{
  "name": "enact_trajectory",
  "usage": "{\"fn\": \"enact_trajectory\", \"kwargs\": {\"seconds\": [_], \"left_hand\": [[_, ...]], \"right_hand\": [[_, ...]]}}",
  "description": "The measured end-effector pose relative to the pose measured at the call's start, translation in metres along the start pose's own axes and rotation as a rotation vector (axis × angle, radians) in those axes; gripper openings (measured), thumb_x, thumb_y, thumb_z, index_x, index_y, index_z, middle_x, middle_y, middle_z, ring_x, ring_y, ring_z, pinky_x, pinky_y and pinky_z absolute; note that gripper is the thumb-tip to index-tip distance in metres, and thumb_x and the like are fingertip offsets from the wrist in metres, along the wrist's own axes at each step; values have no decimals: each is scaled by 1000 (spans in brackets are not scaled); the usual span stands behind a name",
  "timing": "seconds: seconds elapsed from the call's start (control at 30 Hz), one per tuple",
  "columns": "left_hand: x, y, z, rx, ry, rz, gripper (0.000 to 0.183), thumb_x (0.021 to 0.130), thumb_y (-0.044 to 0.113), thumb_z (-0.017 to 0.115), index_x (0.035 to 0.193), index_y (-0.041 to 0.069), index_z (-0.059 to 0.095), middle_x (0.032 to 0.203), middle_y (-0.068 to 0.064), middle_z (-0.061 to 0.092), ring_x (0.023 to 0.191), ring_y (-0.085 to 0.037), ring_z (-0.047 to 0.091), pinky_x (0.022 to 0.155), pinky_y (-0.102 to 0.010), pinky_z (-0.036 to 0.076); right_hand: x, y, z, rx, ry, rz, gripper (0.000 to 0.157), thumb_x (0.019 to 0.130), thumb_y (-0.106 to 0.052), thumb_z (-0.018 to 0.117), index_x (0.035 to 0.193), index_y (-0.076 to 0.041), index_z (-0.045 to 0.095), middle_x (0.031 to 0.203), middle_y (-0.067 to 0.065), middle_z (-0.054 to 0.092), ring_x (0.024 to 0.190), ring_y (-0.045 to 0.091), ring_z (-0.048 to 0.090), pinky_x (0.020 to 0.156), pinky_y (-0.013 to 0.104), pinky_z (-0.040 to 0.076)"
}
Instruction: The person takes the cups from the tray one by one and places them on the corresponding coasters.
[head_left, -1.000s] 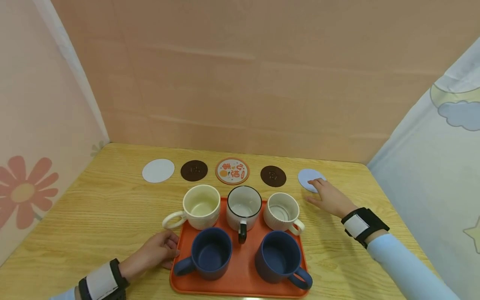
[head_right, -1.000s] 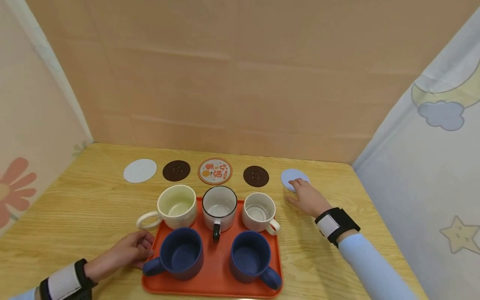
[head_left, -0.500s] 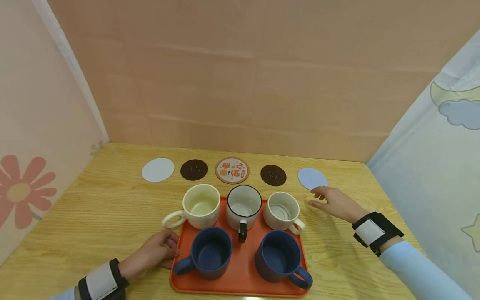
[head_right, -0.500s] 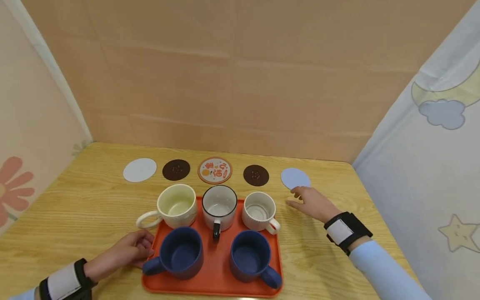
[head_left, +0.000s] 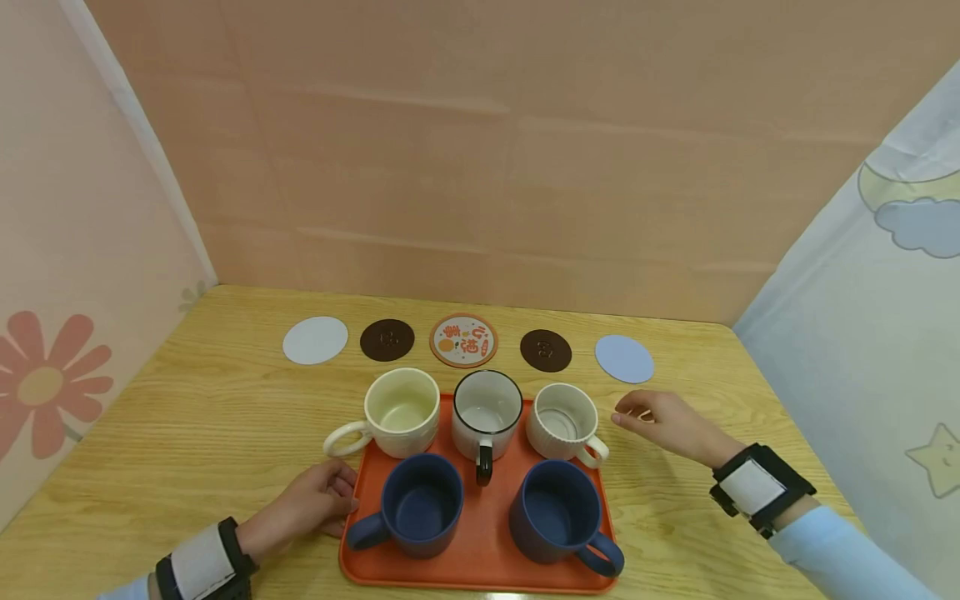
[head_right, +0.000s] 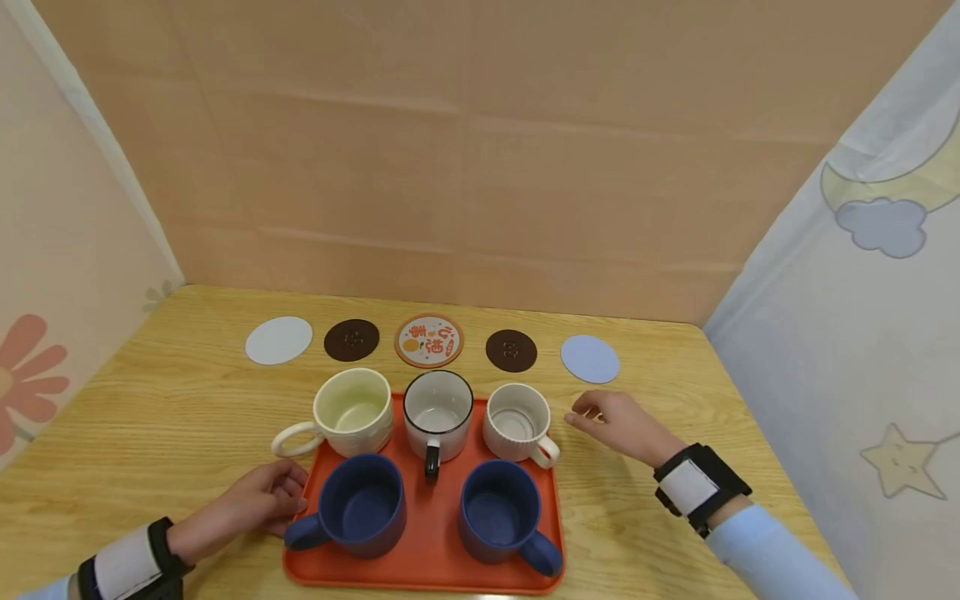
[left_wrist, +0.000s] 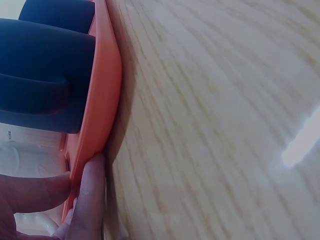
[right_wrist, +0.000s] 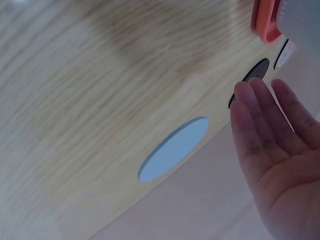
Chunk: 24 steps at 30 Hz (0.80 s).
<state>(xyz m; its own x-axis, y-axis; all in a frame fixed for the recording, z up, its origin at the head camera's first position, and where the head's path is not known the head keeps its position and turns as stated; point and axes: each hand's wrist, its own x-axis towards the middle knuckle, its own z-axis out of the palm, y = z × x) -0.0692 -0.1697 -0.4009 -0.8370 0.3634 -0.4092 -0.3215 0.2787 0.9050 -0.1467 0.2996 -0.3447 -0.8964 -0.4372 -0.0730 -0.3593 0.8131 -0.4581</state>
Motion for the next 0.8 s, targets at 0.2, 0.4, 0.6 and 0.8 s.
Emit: {"fn": "enact_trajectory", "kwargs": {"seconds": [0.2,0.4,0.6,0.8], "left_hand": [[1,-1,-1,11,4,-16,28,84,-1,55,106,-14,43,84,-12,49,68,-18,55,59,-36,53],[0,-1,-1,7,2,-14,28,85,-1,55,106,-14,43,85,-12,49,69,-18,54,59,-36,53],[-1,1,1,8,16,-19,27,84,-3,55,105,-14,44,83,-12,50,68,-18,54,59,-36,53],[-1,0,0,9,2,-7,27,85,0,55,106,-14,43,84,-12,50,68,-18,55,59,-37,53]], "right_hand": [[-5,-5,5,31,3,-1,28,91,-30,54,100,-5,64,93,-2,63,87,18,60,73,32,51],[-12,-12,9,115,-18,6,29,93,-27,53,103,-2,63,97,2,63,91,21,60,74,30,51],[-17,-15,12,200,-38,-12,25,93,-23,51,104,-4,64,99,3,63,91,14,59,74,27,50],[-21,-16,15,289,-57,-23,23,94,-22,50,105,-8,64,99,2,63,91,15,59,74,25,50]]}}
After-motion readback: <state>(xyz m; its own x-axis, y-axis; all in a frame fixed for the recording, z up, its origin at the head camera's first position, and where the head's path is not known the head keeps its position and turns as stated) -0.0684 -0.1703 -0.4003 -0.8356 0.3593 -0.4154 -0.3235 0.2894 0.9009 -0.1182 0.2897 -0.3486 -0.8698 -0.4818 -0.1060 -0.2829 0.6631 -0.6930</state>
